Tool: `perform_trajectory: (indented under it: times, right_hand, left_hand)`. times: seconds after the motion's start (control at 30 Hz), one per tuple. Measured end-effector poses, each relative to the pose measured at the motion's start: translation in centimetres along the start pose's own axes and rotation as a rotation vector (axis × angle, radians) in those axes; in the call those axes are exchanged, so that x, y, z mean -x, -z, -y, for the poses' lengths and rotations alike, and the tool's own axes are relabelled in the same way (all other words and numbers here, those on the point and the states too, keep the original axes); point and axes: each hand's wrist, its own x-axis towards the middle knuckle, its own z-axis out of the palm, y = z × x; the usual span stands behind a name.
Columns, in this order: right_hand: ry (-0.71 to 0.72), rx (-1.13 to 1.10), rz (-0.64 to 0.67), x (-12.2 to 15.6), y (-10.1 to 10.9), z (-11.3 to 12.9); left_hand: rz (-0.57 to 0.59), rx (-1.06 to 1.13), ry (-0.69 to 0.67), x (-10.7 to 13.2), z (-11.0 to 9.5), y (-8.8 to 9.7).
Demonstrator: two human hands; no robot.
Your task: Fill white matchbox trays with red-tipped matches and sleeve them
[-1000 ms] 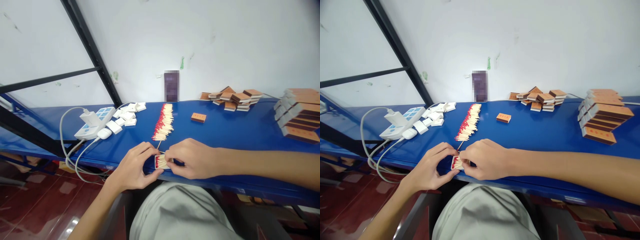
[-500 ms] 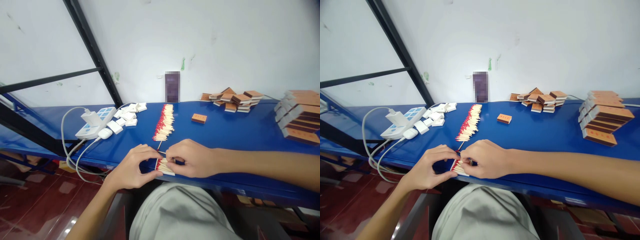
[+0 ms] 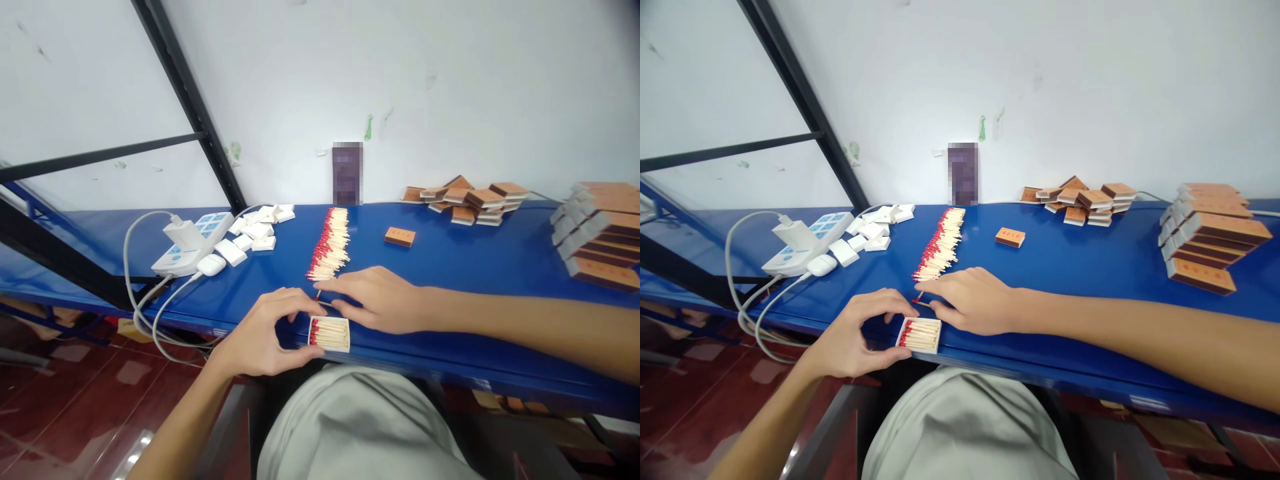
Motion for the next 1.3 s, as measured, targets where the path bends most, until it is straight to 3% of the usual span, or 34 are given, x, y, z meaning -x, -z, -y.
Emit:
perform_trajectory:
  times: [0.43,0.73,0.9,1.3]
  right_hand:
    - [0.038,0.023,0.035,0.0,0.1,-0.1]
    - [0.045,0.364,0.134,0.5,1.5,-0.2]
    - [0.049,0.192,0.022,0.5,2.4,0.4]
    - [0.105,0.095,0.042,0.0,0.9,1.6]
  left_hand:
    - [0.067,0.035,-0.028,-0.2,-0.1,0.2]
    - [0.041,-0.014,0.079,-0.4,0.2,-0.4]
    - [-0.023,-0.028,0.16,-0.5,0.2,-0.8]
    - [-0.036,-0.047,0.127,-0.4,0.3,-0.9]
